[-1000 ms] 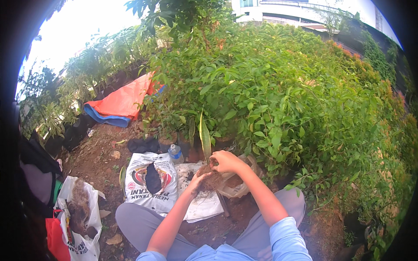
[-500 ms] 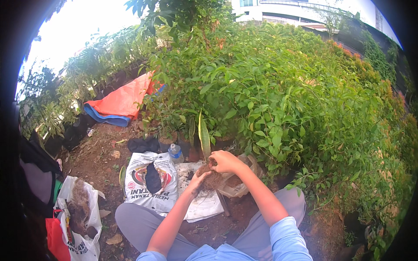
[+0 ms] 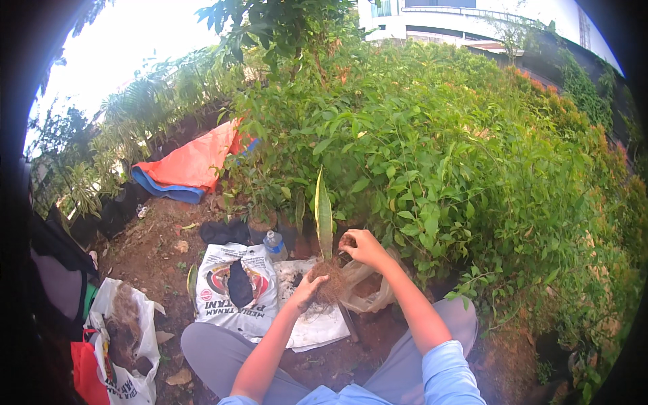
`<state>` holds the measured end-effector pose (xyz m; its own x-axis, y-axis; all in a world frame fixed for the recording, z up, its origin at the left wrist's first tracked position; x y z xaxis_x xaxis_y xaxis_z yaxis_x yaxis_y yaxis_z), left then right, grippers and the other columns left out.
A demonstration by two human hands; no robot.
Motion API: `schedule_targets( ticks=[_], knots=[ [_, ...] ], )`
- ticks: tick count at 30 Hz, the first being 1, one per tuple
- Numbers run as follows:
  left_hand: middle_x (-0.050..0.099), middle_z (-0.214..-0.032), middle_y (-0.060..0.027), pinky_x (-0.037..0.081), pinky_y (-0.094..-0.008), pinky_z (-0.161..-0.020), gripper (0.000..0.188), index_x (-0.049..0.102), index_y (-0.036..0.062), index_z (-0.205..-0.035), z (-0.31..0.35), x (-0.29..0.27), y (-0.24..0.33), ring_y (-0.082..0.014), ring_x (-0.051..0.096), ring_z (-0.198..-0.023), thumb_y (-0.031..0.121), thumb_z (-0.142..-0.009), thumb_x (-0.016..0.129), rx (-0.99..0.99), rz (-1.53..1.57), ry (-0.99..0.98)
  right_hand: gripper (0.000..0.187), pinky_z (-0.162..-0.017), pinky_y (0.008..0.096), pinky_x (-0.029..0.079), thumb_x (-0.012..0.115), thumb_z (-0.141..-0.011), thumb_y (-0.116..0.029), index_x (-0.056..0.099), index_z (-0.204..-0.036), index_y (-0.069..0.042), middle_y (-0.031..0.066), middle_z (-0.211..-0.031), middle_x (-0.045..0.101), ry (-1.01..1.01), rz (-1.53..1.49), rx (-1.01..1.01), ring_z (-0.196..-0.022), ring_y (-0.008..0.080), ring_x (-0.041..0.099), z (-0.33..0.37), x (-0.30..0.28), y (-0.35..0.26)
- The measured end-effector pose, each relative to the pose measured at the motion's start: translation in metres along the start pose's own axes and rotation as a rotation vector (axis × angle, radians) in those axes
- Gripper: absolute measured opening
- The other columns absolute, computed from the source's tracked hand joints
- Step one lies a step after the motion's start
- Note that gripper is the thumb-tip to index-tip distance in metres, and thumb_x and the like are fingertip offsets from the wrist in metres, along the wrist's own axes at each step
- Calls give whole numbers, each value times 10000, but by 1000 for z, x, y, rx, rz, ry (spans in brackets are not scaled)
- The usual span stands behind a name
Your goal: The person sits on the ground and removes a plant from a plastic bag, loosens the root ball by hand, and places the plant into a new container. The person then adds soil around the plant to secure it in place.
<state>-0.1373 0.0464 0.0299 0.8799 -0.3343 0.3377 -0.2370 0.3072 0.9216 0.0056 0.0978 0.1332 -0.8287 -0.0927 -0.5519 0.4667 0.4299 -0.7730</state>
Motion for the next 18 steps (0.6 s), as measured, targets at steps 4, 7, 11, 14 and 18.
schedule_targets(
  ticks=[4,7,11,14,18],
  knots=[
    [436,-1249,-88,411,-292,-888,711,221,11,-1357,1,3,-1,-169,468,-1090,186,-805,634,23,-9,5,102,-606,246,439,655,-755,-58,593,-785,17,29,-710,592,27,-98,145,-641,80,520,-2,2,25],
    [384,-1305,-93,393,-290,-908,750,169,5,-1377,0,7,1,-175,442,-1120,172,-807,627,52,17,-27,99,-606,237,439,657,-751,-55,592,-775,16,23,-720,594,80,-115,149,-642,77,521,-3,1,45],
    [380,-1309,-92,387,-283,-912,737,168,9,-1378,0,4,6,-174,442,-1121,157,-810,613,50,-35,-9,105,-611,234,439,666,-742,-59,597,-778,12,19,-732,593,92,-268,215,-651,86,529,-1,16,60],
    [441,-1245,-82,393,-276,-903,647,269,19,-1336,7,9,6,-169,464,-1089,144,-801,612,51,10,-3,114,-610,238,437,669,-738,-65,608,-806,2,16,-744,593,32,-346,328,-662,89,532,11,36,70],
    [524,-1097,-57,436,-283,-838,483,409,42,-1220,3,5,13,-164,524,-979,142,-791,608,80,164,19,120,-529,245,431,664,-746,-69,608,-828,-1,18,-744,590,-22,-452,431,-655,91,536,19,50,67]
  ],
)
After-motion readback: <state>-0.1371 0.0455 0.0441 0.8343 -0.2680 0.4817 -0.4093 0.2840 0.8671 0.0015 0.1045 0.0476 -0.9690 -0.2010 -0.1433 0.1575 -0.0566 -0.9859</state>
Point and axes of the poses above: each hand's wrist, its own z-axis away from the middle knuckle, its own x-axis out of the palm, y = z × x, the point moved 8 cm from there along -z, towards the middle knuckle
